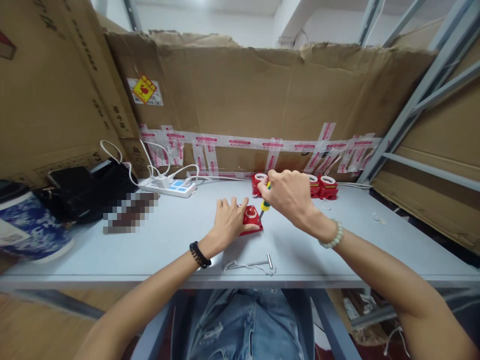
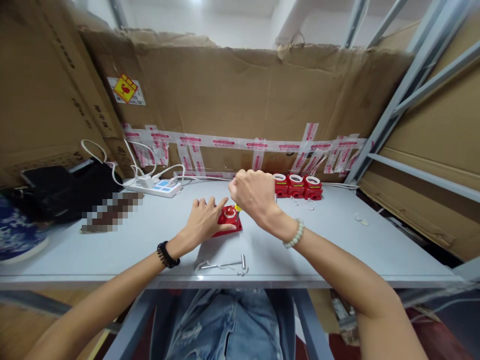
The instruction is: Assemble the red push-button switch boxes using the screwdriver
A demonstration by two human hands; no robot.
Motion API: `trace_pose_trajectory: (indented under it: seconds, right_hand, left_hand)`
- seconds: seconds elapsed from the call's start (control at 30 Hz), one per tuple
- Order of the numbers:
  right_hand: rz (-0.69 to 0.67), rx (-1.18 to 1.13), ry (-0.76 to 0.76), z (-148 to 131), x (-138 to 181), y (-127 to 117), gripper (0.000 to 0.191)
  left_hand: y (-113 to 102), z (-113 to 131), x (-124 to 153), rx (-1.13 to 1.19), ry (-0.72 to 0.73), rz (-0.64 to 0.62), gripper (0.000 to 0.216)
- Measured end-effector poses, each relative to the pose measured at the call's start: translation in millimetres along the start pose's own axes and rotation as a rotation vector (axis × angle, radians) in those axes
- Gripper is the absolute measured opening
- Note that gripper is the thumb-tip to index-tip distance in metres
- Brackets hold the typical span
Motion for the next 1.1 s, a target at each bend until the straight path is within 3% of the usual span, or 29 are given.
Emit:
trace_pose_trajectory:
  seconds: [0.2, 0.37, 0.57, 0.67, 0.77, 0.87, 1.1]
  right_hand:
    - [0.009, -0.082, -0.009, -21.9, -15.1, 11.8, 0.029]
    - [0.053, -0.141, 0.007, -13.2, -24.8, 17.0, 0.029]
    - [0.266, -0.420, 0.061, 24.3, -15.5, -11.4, 0.025]
    - [0.242, -0.598, 0.037, 33.8, 12.2, -28.8, 0.024]
    - [0.153, -0.662, 0.010, 35.8, 48.5, -35.0, 0.020]
    - [0.180, -0.650, -0.024, 37.9, 78.6, -32.4, 0.018]
    - [0.198, -0.629, 0.060, 52.5, 100.2, -16.0, 0.015]
  left_hand:
    - [-16.8, -6.4, 19.9, 0.031, 0.054, -0.038, 0.069]
    - [-22.2, -21.7, 34.7, 0.153, 0.120, -0.075, 0.057]
    - [-9.1, -29.7, 32.8, 0.200, 0.001, 0.015, 0.056]
    - [-12.7, -24.8, 39.8, 0.227, -0.004, 0.158, 0.056]
    - [-19.8, -7.3, 55.2, 0.350, 0.225, 0.249, 0.031]
    - [-16.9, 17.0, 70.4, 0.491, 0.586, 0.096, 0.022]
    - [3.0, 38.2, 74.2, 0.671, 0.638, 0.016, 0.019]
Point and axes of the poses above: each hand's wrist, its own x-axis away from the middle knuckle, its own y-axis out of the palm, z = x × y, the point moved 2 cm from there along -x, towards the middle knuckle, and after that the axes turned 9 degrees about -x, right-handed, at the moved point
